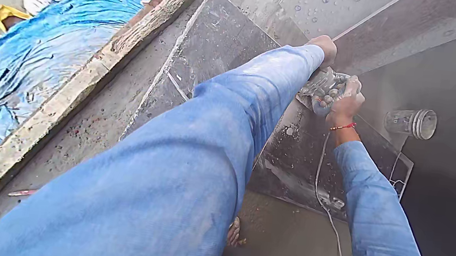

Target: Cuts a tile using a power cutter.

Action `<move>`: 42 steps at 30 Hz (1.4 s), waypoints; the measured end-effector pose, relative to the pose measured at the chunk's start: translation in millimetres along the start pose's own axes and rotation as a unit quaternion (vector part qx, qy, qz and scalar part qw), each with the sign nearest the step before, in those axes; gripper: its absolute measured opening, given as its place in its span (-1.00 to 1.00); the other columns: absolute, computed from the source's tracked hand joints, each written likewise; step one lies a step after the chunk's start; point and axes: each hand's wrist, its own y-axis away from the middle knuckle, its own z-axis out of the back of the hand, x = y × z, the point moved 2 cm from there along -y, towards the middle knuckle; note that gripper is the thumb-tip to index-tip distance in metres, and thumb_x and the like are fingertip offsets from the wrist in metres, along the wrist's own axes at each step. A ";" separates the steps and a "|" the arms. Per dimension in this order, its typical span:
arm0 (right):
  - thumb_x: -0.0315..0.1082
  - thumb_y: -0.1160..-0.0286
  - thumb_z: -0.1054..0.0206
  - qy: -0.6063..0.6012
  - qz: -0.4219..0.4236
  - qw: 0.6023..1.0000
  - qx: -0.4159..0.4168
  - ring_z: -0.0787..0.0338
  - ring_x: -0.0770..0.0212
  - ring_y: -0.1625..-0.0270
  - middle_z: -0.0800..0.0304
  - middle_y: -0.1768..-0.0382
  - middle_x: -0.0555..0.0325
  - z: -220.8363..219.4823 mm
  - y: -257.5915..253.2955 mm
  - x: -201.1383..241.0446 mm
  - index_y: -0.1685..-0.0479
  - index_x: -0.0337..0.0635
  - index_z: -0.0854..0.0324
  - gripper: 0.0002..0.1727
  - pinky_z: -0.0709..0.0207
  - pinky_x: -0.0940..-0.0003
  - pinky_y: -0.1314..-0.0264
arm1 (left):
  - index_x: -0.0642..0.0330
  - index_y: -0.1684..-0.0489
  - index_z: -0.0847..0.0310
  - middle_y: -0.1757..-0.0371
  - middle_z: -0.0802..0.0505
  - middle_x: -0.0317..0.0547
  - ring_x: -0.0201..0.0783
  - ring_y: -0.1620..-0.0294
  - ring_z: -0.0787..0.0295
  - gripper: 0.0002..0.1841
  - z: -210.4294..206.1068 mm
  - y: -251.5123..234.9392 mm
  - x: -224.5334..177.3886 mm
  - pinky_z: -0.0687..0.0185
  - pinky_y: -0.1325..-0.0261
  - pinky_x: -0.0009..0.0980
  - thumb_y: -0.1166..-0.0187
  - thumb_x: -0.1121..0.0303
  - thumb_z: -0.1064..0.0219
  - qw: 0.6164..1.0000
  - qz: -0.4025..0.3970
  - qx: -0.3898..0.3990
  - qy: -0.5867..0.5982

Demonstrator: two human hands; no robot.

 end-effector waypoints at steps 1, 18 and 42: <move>0.09 -0.89 0.07 0.000 0.001 1.000 0.002 -0.52 0.35 0.77 -0.49 0.71 0.35 0.3 1.9 -1.0 0.32 -0.04 -0.56 -0.49 -0.58 0.35 0.69 | 0.32 0.18 -0.73 -0.12 -0.80 0.12 -0.02 -0.19 -0.76 -0.68 -0.7 2.5 1.5 -0.66 -0.20 0.01 -0.37 0.22 -0.58 1.000 -0.001 0.001 0.000; 0.06 -0.89 0.04 0.000 0.018 1.000 0.002 -0.54 0.34 0.74 -0.52 0.68 0.32 9.1 24.3 -3.3 0.30 -0.05 -0.58 -0.51 -0.59 0.36 0.66 | 0.37 0.19 -0.72 -0.13 -0.80 0.20 0.07 -0.23 -0.76 -0.65 -8.7 26.8 8.0 -0.67 -0.22 0.11 -0.27 0.26 -0.62 1.000 0.002 -0.020 0.024; 0.18 -0.85 0.06 0.031 0.005 0.999 0.008 -0.53 0.33 0.74 -0.51 0.68 0.33 20.4 49.7 -11.1 0.29 -0.01 -0.55 -0.47 -0.59 0.34 0.64 | 0.37 0.11 -0.69 -0.10 -0.80 0.23 0.11 -0.20 -0.79 -0.60 -23.8 47.2 21.8 -0.72 -0.16 0.14 -0.19 0.33 -0.67 0.993 -0.003 -0.041 0.112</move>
